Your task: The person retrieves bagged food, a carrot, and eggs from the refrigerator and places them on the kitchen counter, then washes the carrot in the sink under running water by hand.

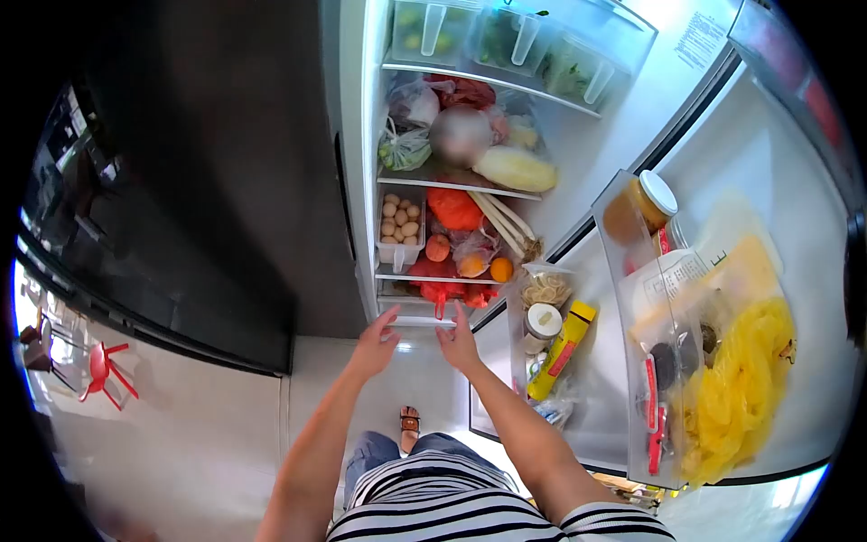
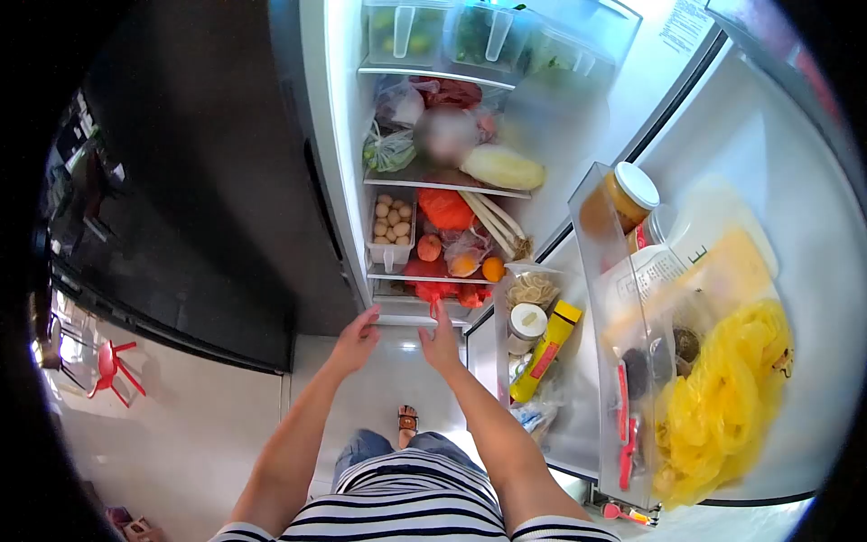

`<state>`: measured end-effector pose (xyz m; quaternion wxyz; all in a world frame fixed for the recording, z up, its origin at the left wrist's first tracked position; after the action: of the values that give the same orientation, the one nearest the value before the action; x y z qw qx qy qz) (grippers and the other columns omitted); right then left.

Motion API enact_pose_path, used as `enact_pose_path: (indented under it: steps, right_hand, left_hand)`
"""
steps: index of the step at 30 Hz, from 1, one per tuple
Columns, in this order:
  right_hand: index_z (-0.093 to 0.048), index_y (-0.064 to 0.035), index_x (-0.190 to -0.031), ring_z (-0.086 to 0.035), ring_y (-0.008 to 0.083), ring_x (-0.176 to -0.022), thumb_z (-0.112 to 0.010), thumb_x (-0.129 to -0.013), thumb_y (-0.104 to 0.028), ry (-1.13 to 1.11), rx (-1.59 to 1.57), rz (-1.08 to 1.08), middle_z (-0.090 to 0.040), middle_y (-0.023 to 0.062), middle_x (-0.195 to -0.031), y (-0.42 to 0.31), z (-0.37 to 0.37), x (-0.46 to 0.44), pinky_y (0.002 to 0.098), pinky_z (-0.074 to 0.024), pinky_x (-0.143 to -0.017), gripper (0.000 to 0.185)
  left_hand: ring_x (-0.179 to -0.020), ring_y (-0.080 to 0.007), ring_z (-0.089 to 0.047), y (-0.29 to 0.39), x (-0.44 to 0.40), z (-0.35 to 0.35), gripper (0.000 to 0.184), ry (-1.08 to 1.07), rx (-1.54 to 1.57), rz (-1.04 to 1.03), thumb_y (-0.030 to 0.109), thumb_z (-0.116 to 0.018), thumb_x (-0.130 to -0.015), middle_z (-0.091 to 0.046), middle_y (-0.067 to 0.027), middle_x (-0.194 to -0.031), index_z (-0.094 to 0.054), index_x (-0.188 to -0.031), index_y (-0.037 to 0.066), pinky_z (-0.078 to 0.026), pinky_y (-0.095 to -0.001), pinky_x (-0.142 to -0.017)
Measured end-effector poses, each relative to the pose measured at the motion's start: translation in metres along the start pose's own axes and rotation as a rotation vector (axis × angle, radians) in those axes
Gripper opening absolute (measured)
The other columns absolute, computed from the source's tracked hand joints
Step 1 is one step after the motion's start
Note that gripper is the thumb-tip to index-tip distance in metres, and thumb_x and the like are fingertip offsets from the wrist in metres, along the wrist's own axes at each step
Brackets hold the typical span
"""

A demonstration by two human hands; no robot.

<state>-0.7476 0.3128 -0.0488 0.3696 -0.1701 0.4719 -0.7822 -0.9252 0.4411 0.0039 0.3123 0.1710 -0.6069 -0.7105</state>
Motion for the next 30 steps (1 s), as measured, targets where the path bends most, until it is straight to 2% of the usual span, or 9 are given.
enact_pose_path:
  steps: [6, 10, 12, 16, 18, 19, 21, 23, 30]
  right_hand:
    - [-0.016, -0.0089, -0.148, -0.063, 0.0245, -0.090, -0.065, -0.087, -0.015, 0.137, 0.109, 0.200, -0.048, 0.0236, -0.125, -0.003, 0.013, -0.049, 0.0328, -0.0515, -0.077, 0.078]
    - [-0.015, -0.0091, -0.148, -0.063, 0.0224, -0.094, -0.063, -0.089, -0.013, 0.154, -0.131, 0.073, -0.045, 0.0258, -0.130, -0.039, 0.029, -0.085, 0.0311, -0.0509, -0.081, 0.076]
    - [-0.015, -0.0094, -0.148, -0.063, 0.0221, -0.093, -0.063, -0.089, -0.012, 0.210, -0.098, 0.065, -0.045, 0.0255, -0.130, -0.060, 0.039, -0.097, 0.0314, -0.0508, -0.081, 0.076]
    - [-0.015, -0.0113, -0.149, -0.061, 0.0232, -0.095, -0.062, -0.089, -0.012, 0.247, -0.130, 0.073, -0.046, 0.0231, -0.126, -0.099, 0.055, -0.120, 0.0329, -0.0507, -0.082, 0.076]
    - [-0.015, -0.0132, -0.149, -0.059, 0.0232, -0.095, -0.063, -0.088, -0.013, 0.321, 0.009, 0.157, -0.046, 0.0214, -0.124, -0.113, 0.058, -0.134, 0.0332, -0.0509, -0.081, 0.078]
    - [-0.015, -0.0136, -0.149, -0.059, 0.0231, -0.095, -0.063, -0.088, -0.014, 0.315, -0.077, 0.098, -0.046, 0.0209, -0.125, -0.116, 0.059, -0.137, 0.0332, -0.0510, -0.081, 0.078]
    - [-0.015, -0.0143, -0.149, -0.059, 0.0230, -0.094, -0.064, -0.087, -0.014, 0.299, -0.252, -0.028, -0.046, 0.0199, -0.125, -0.129, 0.062, -0.136, 0.0332, -0.0512, -0.080, 0.078]
    - [-0.016, -0.0150, -0.149, -0.060, 0.0217, -0.094, -0.064, -0.088, -0.014, 0.368, -0.160, 0.050, -0.046, 0.0203, -0.126, -0.108, 0.054, -0.141, 0.0325, -0.0514, -0.079, 0.078]
    - [-0.014, -0.0145, -0.149, -0.064, 0.0215, -0.087, -0.064, -0.088, -0.013, 0.377, -0.281, -0.153, -0.047, 0.0223, -0.126, -0.088, 0.031, -0.117, 0.0307, -0.0521, -0.074, 0.079]
  left_hand:
    - [-0.107, -0.0246, -0.058, 0.040, -0.055, -0.002, 0.066, -0.119, -0.051, -0.075, 0.005, -0.061, -0.086, -0.054, -0.0143, -0.131, -0.036, -0.145, 0.021, -0.050, -0.0326, -0.085]
    - [-0.109, -0.0244, -0.058, 0.075, -0.094, 0.000, 0.067, -0.203, -0.002, -0.121, 0.005, -0.061, -0.086, -0.053, -0.0162, -0.131, -0.035, -0.145, 0.021, -0.050, -0.0325, -0.086]
    - [-0.106, -0.0228, -0.058, 0.096, -0.116, 0.005, 0.071, -0.226, -0.028, -0.252, 0.003, -0.062, -0.085, -0.053, -0.0170, -0.131, -0.031, -0.147, 0.021, -0.049, -0.0324, -0.085]
    - [-0.098, -0.0199, -0.059, 0.130, -0.146, 0.020, 0.076, -0.264, -0.076, -0.289, 0.004, -0.063, -0.086, -0.050, -0.0175, -0.131, -0.025, -0.149, 0.022, -0.050, -0.0309, -0.084]
    - [-0.103, -0.0212, -0.058, 0.144, -0.157, 0.023, 0.077, -0.260, -0.047, -0.295, 0.006, -0.063, -0.086, -0.049, -0.0172, -0.133, -0.023, -0.150, 0.023, -0.050, -0.0329, -0.083]
    - [-0.105, -0.0218, -0.058, 0.148, -0.161, 0.024, 0.078, -0.262, -0.037, -0.291, 0.006, -0.063, -0.086, -0.048, -0.0171, -0.134, -0.021, -0.150, 0.024, -0.050, -0.0340, -0.083]
    - [-0.105, -0.0209, -0.058, 0.151, -0.169, 0.023, 0.079, -0.290, -0.056, -0.306, 0.007, -0.063, -0.086, -0.047, -0.0172, -0.134, -0.020, -0.150, 0.024, -0.050, -0.0331, -0.082]
    - [-0.104, -0.0207, -0.058, 0.144, -0.175, 0.020, 0.079, -0.342, -0.055, -0.311, 0.007, -0.063, -0.086, -0.047, -0.0170, -0.135, -0.019, -0.150, 0.024, -0.050, -0.0331, -0.082]
    - [-0.104, -0.0234, -0.060, 0.095, -0.181, 0.012, 0.081, -0.445, -0.122, -0.247, 0.006, -0.064, -0.086, -0.048, -0.0197, -0.134, -0.018, -0.150, 0.021, -0.051, -0.0332, -0.083]
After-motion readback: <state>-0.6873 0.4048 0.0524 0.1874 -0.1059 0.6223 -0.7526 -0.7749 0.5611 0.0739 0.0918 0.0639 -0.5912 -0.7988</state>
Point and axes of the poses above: each hand's wrist, its own x-axis away from the middle knuckle, its own z-axis out of the back of the hand, y = z × x, the point moved 1 cm from there along -x, towards the middle knuckle
